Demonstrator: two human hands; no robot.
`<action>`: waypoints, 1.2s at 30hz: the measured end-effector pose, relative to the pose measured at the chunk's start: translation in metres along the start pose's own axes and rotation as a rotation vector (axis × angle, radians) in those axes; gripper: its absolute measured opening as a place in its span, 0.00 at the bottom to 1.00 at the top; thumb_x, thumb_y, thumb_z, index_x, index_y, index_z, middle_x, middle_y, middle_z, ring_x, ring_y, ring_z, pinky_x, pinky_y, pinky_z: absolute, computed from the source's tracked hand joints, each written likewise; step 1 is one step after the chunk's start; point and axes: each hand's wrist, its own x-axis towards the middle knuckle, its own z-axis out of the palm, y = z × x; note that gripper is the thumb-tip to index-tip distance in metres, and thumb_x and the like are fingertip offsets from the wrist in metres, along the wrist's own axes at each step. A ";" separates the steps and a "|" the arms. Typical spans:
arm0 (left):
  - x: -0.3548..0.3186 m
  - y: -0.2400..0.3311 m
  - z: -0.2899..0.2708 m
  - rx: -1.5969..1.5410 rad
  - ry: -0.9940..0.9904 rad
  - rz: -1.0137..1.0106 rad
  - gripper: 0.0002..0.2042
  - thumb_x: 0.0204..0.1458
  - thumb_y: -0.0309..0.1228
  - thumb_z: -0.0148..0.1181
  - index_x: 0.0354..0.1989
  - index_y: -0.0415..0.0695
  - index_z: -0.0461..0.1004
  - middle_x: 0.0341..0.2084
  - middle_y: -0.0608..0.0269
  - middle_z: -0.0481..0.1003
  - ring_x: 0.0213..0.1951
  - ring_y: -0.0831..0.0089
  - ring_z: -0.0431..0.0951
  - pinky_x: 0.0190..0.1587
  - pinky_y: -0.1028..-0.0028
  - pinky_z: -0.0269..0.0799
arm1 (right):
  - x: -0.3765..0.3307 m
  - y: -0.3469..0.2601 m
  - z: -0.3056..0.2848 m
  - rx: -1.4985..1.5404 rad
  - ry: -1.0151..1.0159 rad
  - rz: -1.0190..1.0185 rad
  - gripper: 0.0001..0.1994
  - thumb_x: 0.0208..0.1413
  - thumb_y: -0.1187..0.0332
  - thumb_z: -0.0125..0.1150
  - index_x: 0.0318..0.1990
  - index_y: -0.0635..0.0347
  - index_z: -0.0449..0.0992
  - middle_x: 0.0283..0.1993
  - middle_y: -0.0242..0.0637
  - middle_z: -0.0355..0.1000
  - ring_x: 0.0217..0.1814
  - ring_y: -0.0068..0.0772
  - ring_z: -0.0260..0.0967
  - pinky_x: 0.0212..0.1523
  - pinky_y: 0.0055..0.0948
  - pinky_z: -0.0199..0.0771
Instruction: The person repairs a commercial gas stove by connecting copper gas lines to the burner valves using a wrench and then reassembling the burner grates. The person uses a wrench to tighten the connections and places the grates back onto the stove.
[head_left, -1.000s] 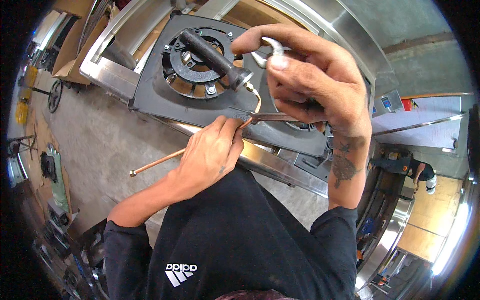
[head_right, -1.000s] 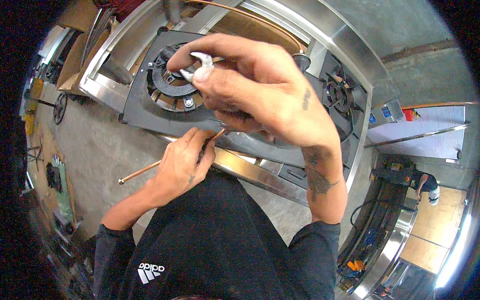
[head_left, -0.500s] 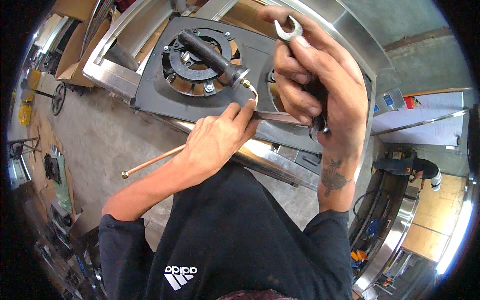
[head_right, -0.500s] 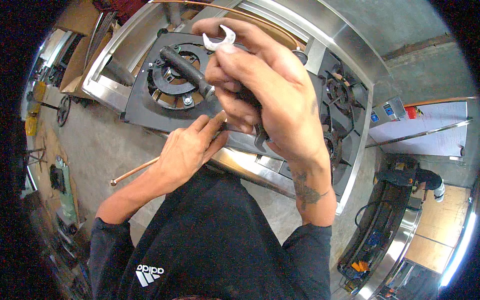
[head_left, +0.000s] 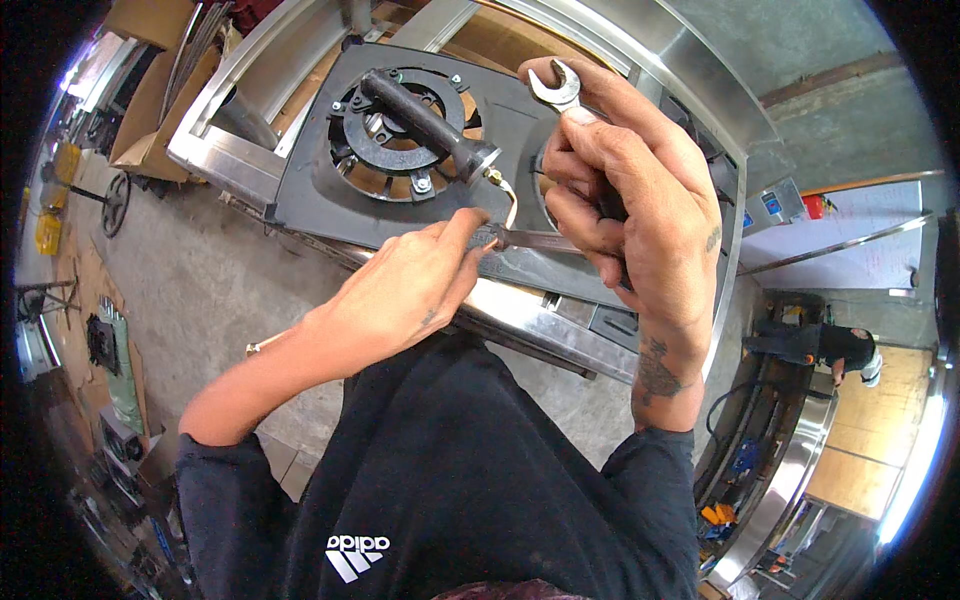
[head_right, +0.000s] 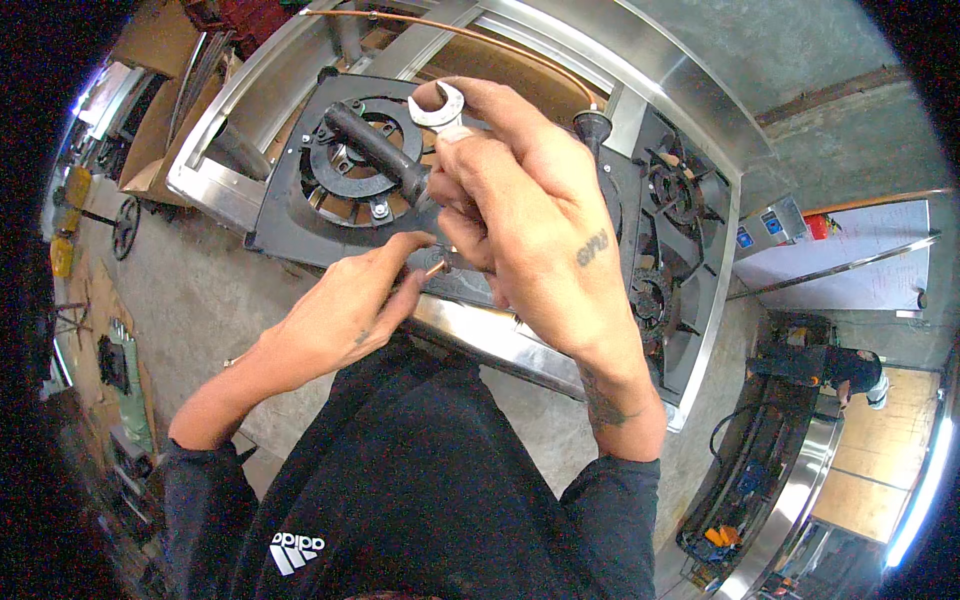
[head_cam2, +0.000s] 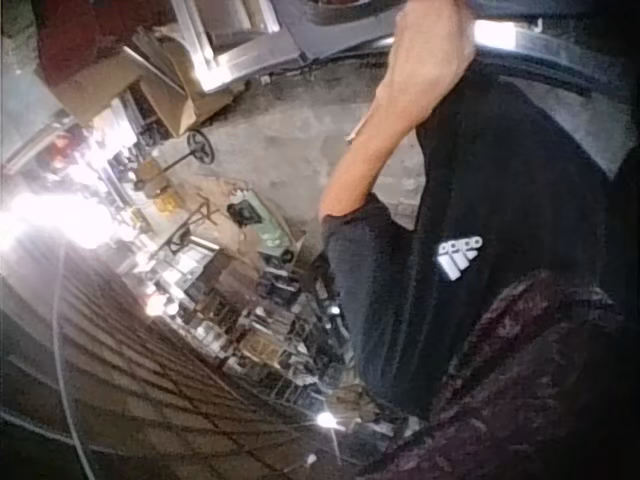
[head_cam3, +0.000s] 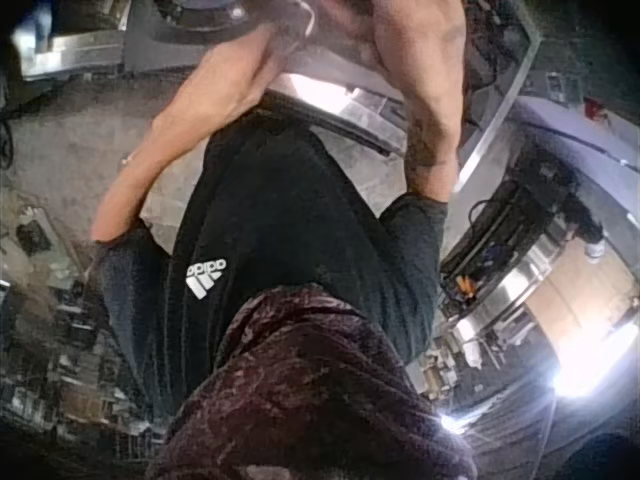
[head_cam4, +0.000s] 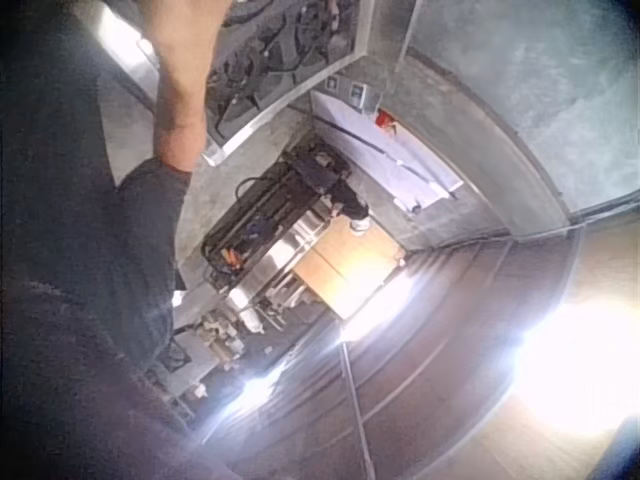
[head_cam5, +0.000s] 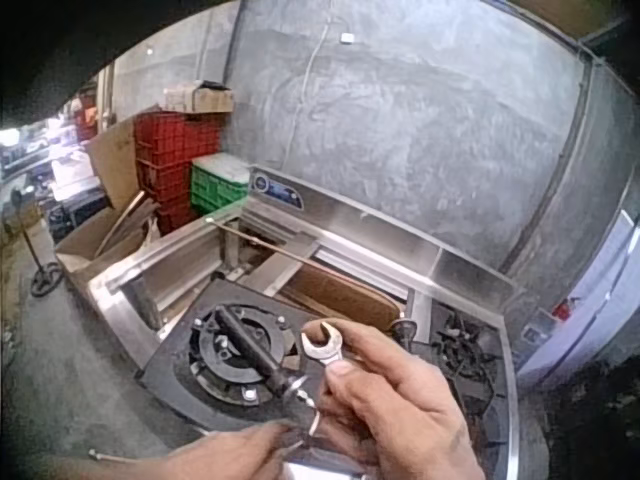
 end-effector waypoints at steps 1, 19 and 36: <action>-0.001 -0.001 -0.008 -0.012 -0.049 -0.020 0.15 0.65 0.28 0.55 0.56 0.35 0.66 0.37 0.33 0.78 0.40 0.34 0.80 0.42 0.44 0.74 | 0.002 0.001 0.001 -0.010 -0.009 -0.008 0.22 0.69 0.65 0.49 0.65 0.68 0.71 0.28 0.24 0.56 0.16 0.08 0.45 0.13 0.16 0.38; 0.129 -0.054 -0.035 0.378 -0.434 0.942 0.12 0.55 0.29 0.59 0.48 0.49 0.78 0.42 0.66 0.76 0.52 0.65 0.76 0.60 0.59 0.68 | 0.005 0.000 0.000 -0.126 0.014 0.046 0.22 0.69 0.66 0.48 0.65 0.69 0.71 0.25 0.22 0.56 0.17 0.08 0.45 0.15 0.16 0.38; 0.134 -0.061 -0.028 0.370 -0.404 0.838 0.11 0.49 0.27 0.66 0.41 0.51 0.79 0.35 0.67 0.78 0.46 0.64 0.80 0.54 0.59 0.69 | 0.008 0.008 -0.003 -0.273 0.036 -0.055 0.21 0.70 0.66 0.51 0.65 0.68 0.72 0.23 0.22 0.58 0.18 0.09 0.46 0.16 0.17 0.40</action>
